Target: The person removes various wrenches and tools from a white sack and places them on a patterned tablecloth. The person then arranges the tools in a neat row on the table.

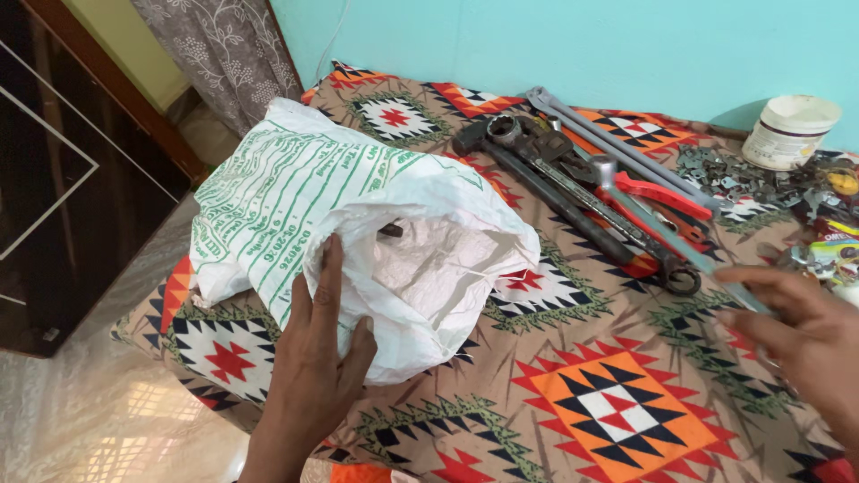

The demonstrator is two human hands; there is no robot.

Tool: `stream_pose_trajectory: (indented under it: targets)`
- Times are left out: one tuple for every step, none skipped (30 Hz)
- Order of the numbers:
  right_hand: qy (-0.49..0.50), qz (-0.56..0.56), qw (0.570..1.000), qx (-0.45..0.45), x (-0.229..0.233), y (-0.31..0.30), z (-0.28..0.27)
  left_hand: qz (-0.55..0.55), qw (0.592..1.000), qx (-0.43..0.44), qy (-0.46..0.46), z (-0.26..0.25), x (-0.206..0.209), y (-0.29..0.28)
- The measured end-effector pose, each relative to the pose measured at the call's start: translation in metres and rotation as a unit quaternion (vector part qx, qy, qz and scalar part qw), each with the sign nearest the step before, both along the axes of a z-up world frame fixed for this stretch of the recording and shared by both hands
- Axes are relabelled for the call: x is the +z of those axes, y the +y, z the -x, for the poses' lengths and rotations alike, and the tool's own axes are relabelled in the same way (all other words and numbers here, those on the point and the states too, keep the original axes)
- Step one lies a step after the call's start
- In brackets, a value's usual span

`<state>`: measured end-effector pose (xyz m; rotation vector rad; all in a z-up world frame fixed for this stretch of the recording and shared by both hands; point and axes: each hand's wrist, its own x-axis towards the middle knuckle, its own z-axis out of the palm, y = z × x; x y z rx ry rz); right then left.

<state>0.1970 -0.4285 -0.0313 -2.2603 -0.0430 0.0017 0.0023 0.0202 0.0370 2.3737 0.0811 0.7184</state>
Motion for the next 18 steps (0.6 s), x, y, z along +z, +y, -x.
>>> stream_pose_trajectory:
  targets:
    - [-0.018, -0.012, 0.999, 0.033, 0.000, 0.011, -0.001, -0.006, 1.000, -0.003, -0.007, 0.001, -0.001, 0.001]
    - [-0.016, -0.015, 0.998, 0.052, 0.003, 0.021, -0.003, -0.005, 1.000, -0.005, -0.007, 0.002, -0.001, 0.002]
    - [-0.014, -0.018, 0.997, 0.071, 0.006, 0.032, -0.009, -0.004, 1.000, -0.006, -0.008, 0.003, -0.002, 0.003]
    - [-0.012, -0.021, 0.996, 0.091, 0.009, 0.044, -0.014, -0.003, 1.000, -0.006, -0.009, 0.003, -0.002, 0.004]
    - [-0.062, -0.027, 0.988, 0.137, 0.010, 0.057, -0.017, 0.002, 1.000, -0.006, -0.005, 0.004, -0.002, 0.005]
    - [-0.111, -0.034, 0.976, 0.183, 0.011, 0.071, -0.022, 0.006, 1.000, -0.006, -0.002, 0.005, -0.002, 0.005]
    - [-0.158, -0.040, 0.960, 0.227, 0.010, 0.084, -0.025, 0.011, 1.000, -0.007, 0.003, 0.006, -0.003, 0.005]
    - [-0.144, -0.020, 0.964, 0.220, 0.010, 0.097, -0.028, 0.013, 1.000, -0.004, 0.007, 0.006, -0.003, 0.005]
    - [-0.130, 0.000, 0.968, 0.213, 0.010, 0.111, -0.033, 0.014, 1.000, -0.001, 0.013, 0.006, -0.003, 0.006]
    - [-0.117, 0.020, 0.971, 0.206, 0.010, 0.122, -0.036, 0.015, 1.000, 0.001, 0.018, 0.007, -0.004, 0.006]
    - [-0.100, 0.045, 0.975, 0.193, 0.010, 0.134, -0.040, 0.017, 1.000, -0.001, 0.017, 0.006, -0.004, 0.006]
    - [-0.084, 0.069, 0.978, 0.180, 0.008, 0.147, -0.044, 0.018, 1.000, -0.003, 0.016, 0.006, -0.004, 0.006]
    - [-0.068, 0.094, 0.979, 0.166, 0.008, 0.153, -0.046, 0.020, 1.000, -0.004, 0.015, 0.007, -0.004, 0.006]
    - [-0.148, 0.120, 0.962, 0.194, 0.007, 0.156, -0.047, 0.017, 1.000, -0.005, 0.011, 0.007, -0.003, 0.006]
    - [-0.227, 0.146, 0.937, 0.221, 0.005, 0.159, -0.049, 0.014, 1.000, -0.007, 0.007, 0.007, -0.003, 0.006]
    - [-0.304, 0.171, 0.904, 0.247, 0.003, 0.161, -0.049, 0.011, 1.000, -0.008, 0.003, 0.008, -0.002, 0.006]
    - [-0.314, 0.179, 0.898, 0.251, 0.002, 0.160, -0.048, 0.010, 1.000, -0.008, 0.002, 0.007, -0.002, 0.006]
    - [-0.324, 0.187, 0.892, 0.254, 0.001, 0.159, -0.047, 0.008, 1.000, -0.009, 0.002, 0.007, -0.001, 0.005]
